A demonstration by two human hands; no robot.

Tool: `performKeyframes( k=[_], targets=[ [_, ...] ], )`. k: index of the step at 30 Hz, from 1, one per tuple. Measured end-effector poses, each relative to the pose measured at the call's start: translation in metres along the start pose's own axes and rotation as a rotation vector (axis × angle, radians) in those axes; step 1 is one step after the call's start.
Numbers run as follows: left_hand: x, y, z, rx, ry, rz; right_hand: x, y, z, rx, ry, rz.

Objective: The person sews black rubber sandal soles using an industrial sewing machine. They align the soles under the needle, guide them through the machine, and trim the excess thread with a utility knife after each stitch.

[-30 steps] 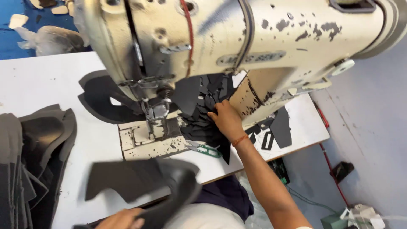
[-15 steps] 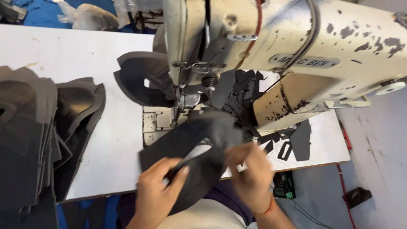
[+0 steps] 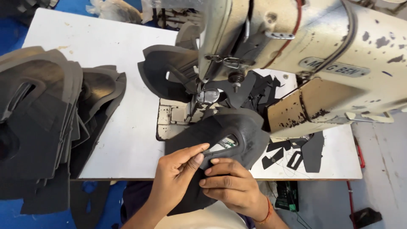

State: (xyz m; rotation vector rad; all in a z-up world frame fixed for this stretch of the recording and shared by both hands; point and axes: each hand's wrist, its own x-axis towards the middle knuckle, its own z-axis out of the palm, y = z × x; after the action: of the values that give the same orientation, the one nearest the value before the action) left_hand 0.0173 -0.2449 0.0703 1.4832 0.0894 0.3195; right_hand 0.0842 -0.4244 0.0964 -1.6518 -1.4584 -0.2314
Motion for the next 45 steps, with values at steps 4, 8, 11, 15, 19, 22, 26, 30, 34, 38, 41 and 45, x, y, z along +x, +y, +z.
performKeyframes(
  k=[4,8,11,15,19,22,26,30,34,38,41,45],
  targets=[
    [-0.001,0.001,-0.001,-0.015,-0.065,-0.040,-0.010,0.006,-0.001,0.092,-0.040,0.039],
    [0.000,0.003,0.004,0.114,-0.044,0.038,-0.009,0.002,-0.010,0.176,0.085,0.133],
    [-0.001,0.004,0.007,0.178,-0.007,0.094,0.017,-0.004,-0.025,0.057,0.149,0.368],
    [-0.002,0.004,0.010,0.061,-0.007,-0.001,0.015,0.008,-0.051,0.047,-0.133,0.550],
    [0.001,0.013,0.009,0.147,-0.070,0.107,0.011,0.008,-0.063,-0.017,-0.189,0.527],
    [0.005,0.022,0.008,0.262,-0.080,0.070,0.012,0.009,-0.060,-0.061,-0.186,0.411],
    [0.001,0.021,0.012,0.274,-0.052,0.039,0.010,0.002,-0.053,-0.081,-0.167,0.511],
    [-0.006,0.016,0.019,0.272,-0.013,0.104,-0.008,0.008,-0.048,0.001,-0.076,0.534],
    [-0.011,0.016,0.016,0.167,-0.018,-0.034,-0.012,0.008,-0.048,0.037,-0.011,0.476],
    [-0.011,0.021,0.012,0.226,-0.078,-0.103,-0.013,0.007,-0.048,0.074,0.064,0.422],
    [-0.013,0.021,0.011,0.190,-0.106,-0.022,-0.015,0.006,-0.047,0.070,0.088,0.416],
    [-0.011,0.022,0.012,0.175,-0.108,0.035,-0.017,0.007,-0.045,0.040,0.100,0.376]
  ],
)
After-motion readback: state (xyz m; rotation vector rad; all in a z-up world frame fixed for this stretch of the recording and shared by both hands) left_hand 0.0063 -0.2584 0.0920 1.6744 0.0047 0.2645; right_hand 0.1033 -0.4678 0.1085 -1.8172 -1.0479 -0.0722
